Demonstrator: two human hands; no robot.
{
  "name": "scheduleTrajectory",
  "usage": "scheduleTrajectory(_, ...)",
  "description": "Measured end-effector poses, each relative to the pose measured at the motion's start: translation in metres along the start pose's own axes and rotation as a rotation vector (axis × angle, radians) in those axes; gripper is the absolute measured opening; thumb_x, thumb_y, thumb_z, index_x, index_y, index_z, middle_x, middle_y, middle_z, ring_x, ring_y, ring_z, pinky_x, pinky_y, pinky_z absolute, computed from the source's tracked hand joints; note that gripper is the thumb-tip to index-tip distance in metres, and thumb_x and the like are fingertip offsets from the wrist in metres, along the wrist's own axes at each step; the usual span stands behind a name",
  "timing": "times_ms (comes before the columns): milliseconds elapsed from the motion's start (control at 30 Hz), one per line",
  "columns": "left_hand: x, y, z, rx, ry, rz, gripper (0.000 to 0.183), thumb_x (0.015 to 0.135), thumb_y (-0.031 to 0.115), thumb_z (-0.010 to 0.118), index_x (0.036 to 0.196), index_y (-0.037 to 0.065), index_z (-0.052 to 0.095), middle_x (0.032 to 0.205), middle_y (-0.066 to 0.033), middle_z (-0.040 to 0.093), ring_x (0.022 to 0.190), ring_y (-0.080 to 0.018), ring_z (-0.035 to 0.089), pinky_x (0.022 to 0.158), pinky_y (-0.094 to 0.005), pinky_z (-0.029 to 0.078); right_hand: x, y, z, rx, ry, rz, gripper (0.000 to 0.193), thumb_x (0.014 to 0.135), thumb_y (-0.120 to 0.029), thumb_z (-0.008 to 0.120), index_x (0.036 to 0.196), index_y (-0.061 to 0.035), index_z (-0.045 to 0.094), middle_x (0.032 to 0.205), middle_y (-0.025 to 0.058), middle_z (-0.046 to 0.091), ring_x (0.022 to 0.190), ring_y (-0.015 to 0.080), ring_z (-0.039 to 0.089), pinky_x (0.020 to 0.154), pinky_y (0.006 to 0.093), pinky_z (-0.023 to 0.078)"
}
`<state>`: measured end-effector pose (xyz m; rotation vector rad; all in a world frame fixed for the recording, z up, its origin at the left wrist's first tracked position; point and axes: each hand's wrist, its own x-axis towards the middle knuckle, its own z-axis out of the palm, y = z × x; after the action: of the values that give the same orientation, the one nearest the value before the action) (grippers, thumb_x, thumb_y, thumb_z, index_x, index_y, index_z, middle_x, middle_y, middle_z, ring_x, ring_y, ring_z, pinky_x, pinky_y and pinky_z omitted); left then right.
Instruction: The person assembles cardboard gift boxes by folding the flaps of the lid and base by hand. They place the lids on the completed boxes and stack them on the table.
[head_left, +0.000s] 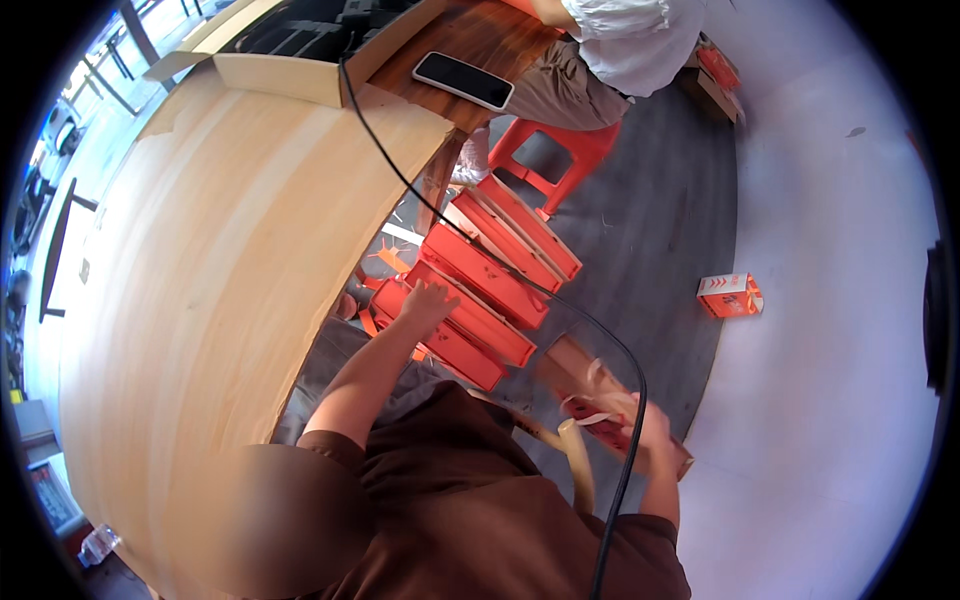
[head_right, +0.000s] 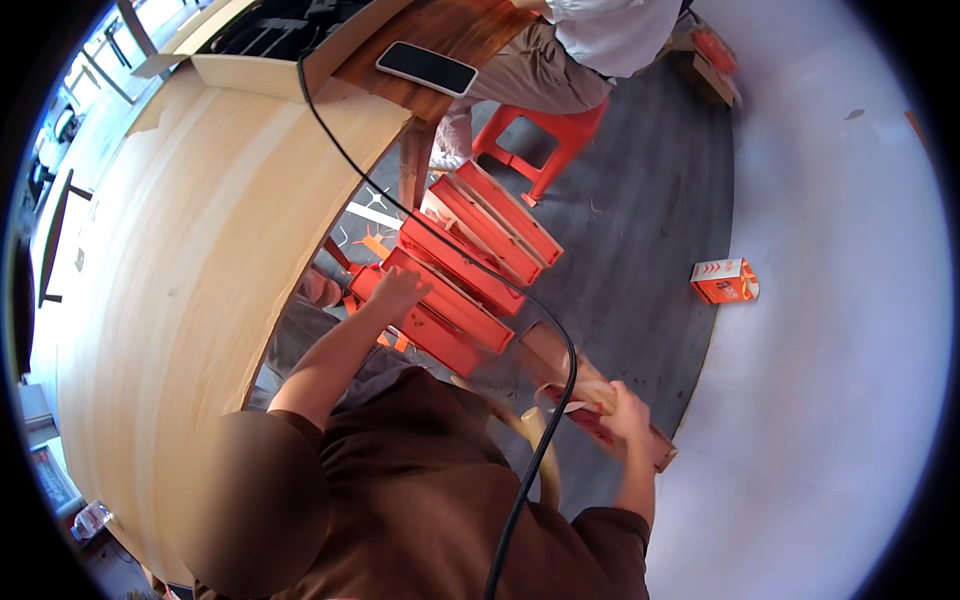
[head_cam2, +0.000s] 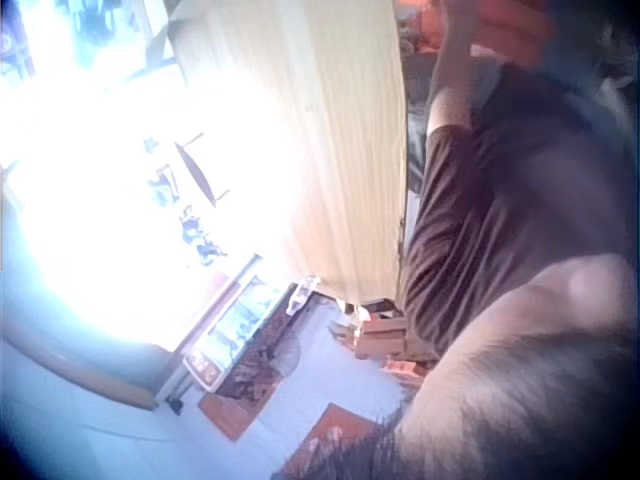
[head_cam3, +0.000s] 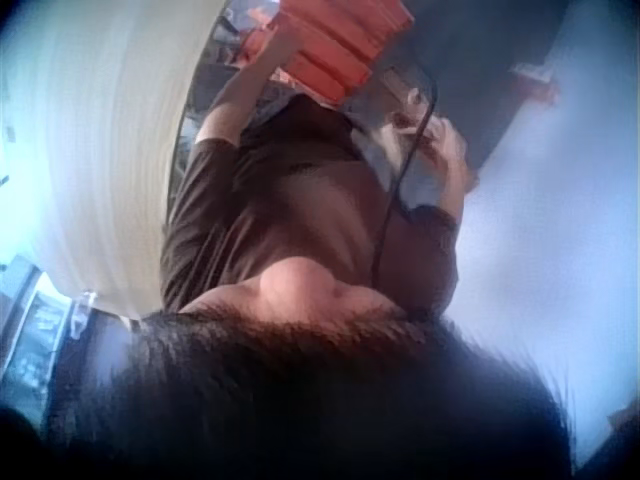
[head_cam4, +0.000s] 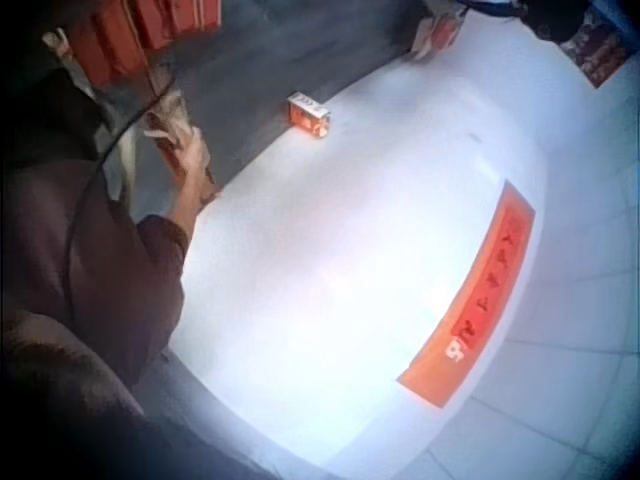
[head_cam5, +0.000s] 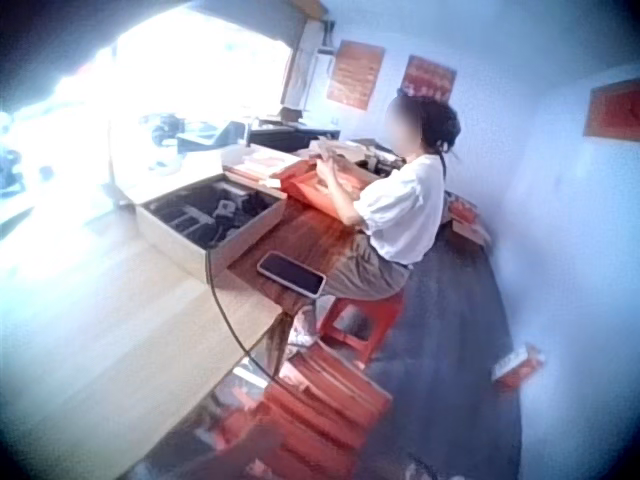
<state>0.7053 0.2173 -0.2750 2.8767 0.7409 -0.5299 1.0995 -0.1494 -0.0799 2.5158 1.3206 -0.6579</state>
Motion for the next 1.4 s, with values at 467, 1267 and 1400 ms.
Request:
scheduleTrajectory(467, 0.040, -0.001, 0.019, 0.183, -0.213, 0.463, 0.120, 0.069, 0.043, 0.094, 0.168, 0.029, 0.027, 0.172, -0.0118, 0.032, 0.159, -0.0322, 0.030, 0.126, -0.0535, 0.029, -0.008, 0.017, 0.137, 0.148, -0.034, -0.032, 0.073, 0.079, -0.044, 0.090, 0.138, -0.0140, 0.059, 0.126, 0.0163, 0.073, 0.116, 0.0402, 0.069, 0.097, 0.0493, 0.057)
scheduleTrajectory(1267, 0.085, 0.012, 0.066, 0.134, 0.191, 0.180, 0.090, 0.078, 0.034, 0.083, 0.160, 0.026, 0.046, 0.157, -0.0176, 0.045, 0.147, -0.0362, 0.042, 0.103, -0.0592, 0.049, 0.027, 0.005, 0.131, 0.204, -0.083, -0.120, 0.063, 0.078, -0.031, 0.087, 0.134, -0.0181, 0.062, 0.130, 0.0110, 0.070, 0.120, 0.0371, 0.066, 0.098, 0.0498, 0.056)
scheduleTrajectory(1400, 0.091, 0.012, 0.055, 0.118, 0.166, 0.154, 0.088, 0.079, 0.029, 0.083, 0.158, 0.024, 0.047, 0.157, -0.0193, 0.045, 0.147, -0.0370, 0.044, 0.104, -0.0605, 0.049, 0.033, 0.008, 0.124, 0.212, -0.138, -0.130, 0.067, 0.077, -0.026, 0.086, 0.138, -0.0167, 0.060, 0.132, 0.0126, 0.070, 0.121, 0.0384, 0.066, 0.100, 0.0498, 0.055)
